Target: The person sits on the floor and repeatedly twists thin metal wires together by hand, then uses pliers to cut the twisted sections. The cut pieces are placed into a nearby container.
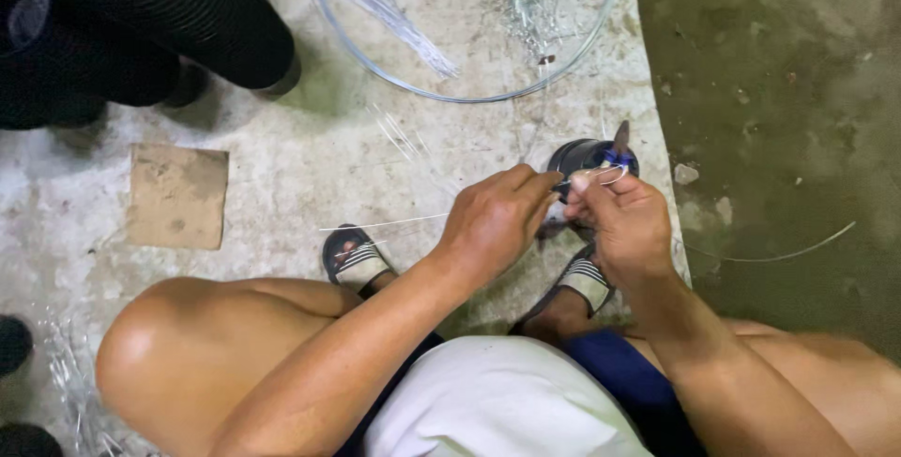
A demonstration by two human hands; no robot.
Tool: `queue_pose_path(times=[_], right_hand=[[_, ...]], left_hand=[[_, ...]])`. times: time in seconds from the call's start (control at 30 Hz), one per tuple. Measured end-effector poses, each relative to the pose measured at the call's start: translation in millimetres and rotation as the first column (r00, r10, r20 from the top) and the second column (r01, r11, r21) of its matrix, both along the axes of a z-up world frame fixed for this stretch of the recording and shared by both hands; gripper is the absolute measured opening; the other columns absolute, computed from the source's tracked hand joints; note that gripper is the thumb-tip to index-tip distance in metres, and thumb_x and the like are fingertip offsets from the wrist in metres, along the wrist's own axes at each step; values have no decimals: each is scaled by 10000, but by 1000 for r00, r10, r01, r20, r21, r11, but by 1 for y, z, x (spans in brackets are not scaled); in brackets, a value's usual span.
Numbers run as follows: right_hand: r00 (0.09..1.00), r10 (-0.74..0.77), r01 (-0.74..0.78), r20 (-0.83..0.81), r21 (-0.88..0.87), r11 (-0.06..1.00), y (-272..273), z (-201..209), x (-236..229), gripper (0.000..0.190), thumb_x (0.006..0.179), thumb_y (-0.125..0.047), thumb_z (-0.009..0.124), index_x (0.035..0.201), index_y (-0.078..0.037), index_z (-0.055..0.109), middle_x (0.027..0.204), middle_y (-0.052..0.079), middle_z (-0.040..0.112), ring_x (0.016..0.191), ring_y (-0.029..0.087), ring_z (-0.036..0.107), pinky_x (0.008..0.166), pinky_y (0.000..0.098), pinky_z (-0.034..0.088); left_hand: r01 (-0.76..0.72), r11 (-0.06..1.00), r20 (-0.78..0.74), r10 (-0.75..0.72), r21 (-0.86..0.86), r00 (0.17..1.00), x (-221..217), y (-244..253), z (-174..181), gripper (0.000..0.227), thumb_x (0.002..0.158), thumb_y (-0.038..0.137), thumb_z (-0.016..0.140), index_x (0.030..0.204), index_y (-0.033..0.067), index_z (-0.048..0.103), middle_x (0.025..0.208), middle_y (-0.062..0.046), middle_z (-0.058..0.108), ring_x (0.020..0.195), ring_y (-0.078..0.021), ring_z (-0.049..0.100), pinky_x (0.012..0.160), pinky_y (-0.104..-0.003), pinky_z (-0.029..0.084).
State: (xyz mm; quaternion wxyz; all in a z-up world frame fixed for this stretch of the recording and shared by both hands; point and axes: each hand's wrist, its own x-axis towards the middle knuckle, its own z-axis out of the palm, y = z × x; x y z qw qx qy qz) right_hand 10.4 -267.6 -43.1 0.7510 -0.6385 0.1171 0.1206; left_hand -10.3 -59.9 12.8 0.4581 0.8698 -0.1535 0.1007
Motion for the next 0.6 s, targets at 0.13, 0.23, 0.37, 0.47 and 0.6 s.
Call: queue_pose_path(times=[0.13, 0.23, 0.37, 0.47, 0.6], right_hand=[[998, 57, -57, 24, 5, 998, 7, 12, -5, 80, 982, -53, 702, 997, 25, 689, 817, 76, 691, 715, 139, 651, 701, 275, 546], [995, 91, -92, 32, 6, 996, 8, 17, -10, 93, 977, -68, 689, 987, 24, 697, 811, 77, 702, 713, 135, 656, 694, 274, 553], [995, 95, -97, 29, 76, 992, 12, 22, -14, 92, 986, -62, 684, 1003, 27, 702, 812, 79, 699, 724, 138, 653, 707, 275, 536], [990, 138, -140, 37, 63, 988, 11, 26, -13, 100, 997, -58, 679, 1007, 37, 706, 823, 82, 704, 749, 141, 660, 732, 283, 543], [976, 208, -211, 58, 41, 977, 7, 30, -12, 127, 994, -39, 650, 1074, 49, 695, 913, 102, 717, 820, 158, 679, 782, 303, 560]], left_hand=[[16, 998, 120, -24, 64, 992, -3, 7, 6, 302, 857, 71, 719, 1159, 70, 715, 931, -61, 661, 840, -253, 686, 671, -371, 548], [22, 994, 186, -41, 104, 982, -4, 12, 11, 332, 835, 53, 738, 1166, 73, 719, 937, -47, 665, 819, -229, 680, 653, -357, 541], [11, 997, 217, -26, 72, 976, -7, 12, 17, 346, 841, 36, 769, 1181, 77, 729, 917, -43, 664, 797, -220, 669, 646, -354, 529], [-6, 1000, 214, 1, 22, 977, -8, 11, 20, 318, 836, 16, 765, 1147, 79, 734, 941, -50, 685, 838, -225, 690, 677, -342, 542], [-65, 996, 109, 72, -64, 991, -9, 7, 23, 210, 866, 22, 773, 1067, 80, 762, 887, -61, 702, 760, -222, 702, 643, -333, 545]])
